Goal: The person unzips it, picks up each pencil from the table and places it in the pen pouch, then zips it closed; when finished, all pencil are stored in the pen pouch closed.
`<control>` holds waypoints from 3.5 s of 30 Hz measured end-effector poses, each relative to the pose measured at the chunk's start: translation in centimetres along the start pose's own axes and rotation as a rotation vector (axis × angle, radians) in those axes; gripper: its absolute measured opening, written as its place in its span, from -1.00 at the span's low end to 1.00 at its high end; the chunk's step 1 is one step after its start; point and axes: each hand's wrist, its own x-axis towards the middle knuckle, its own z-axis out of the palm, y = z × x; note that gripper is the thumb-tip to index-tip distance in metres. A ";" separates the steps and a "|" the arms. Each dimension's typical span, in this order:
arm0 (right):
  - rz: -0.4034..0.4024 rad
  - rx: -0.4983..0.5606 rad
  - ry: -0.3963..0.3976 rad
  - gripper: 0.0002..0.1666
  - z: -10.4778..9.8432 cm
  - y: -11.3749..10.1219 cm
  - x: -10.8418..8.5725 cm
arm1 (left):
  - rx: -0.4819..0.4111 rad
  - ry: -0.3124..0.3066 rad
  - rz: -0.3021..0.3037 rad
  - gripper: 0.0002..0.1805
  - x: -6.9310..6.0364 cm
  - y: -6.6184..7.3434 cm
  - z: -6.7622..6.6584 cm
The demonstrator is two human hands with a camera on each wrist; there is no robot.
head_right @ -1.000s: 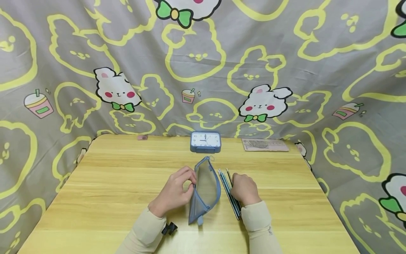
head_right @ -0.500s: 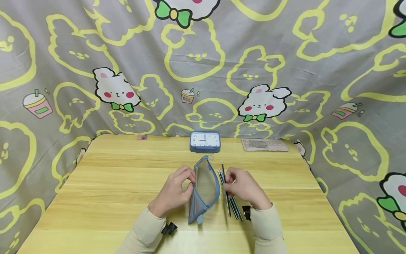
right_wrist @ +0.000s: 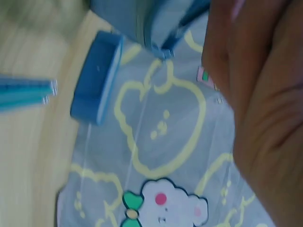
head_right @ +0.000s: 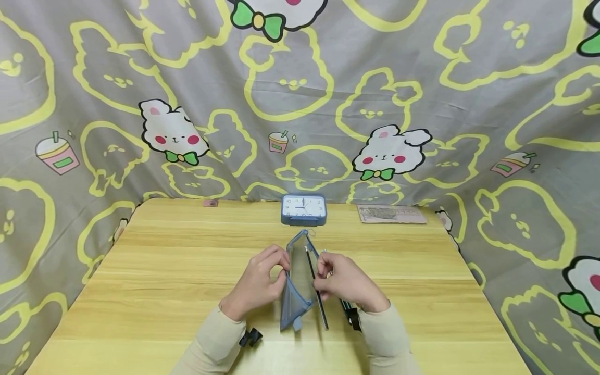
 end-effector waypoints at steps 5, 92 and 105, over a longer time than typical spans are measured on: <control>0.014 0.160 0.058 -0.78 1.1 0.4 1.3 | -0.024 -0.016 -0.008 -0.81 0.0 0.1 0.0; 0.154 -0.586 0.312 -0.70 -1.8 6.4 2.0 | -0.009 -0.019 -0.034 -0.74 -0.1 -0.2 -0.4; -0.084 0.046 0.055 -0.78 -1.6 1.8 0.7 | -0.027 -0.014 -0.025 -0.76 0.1 -0.2 -0.5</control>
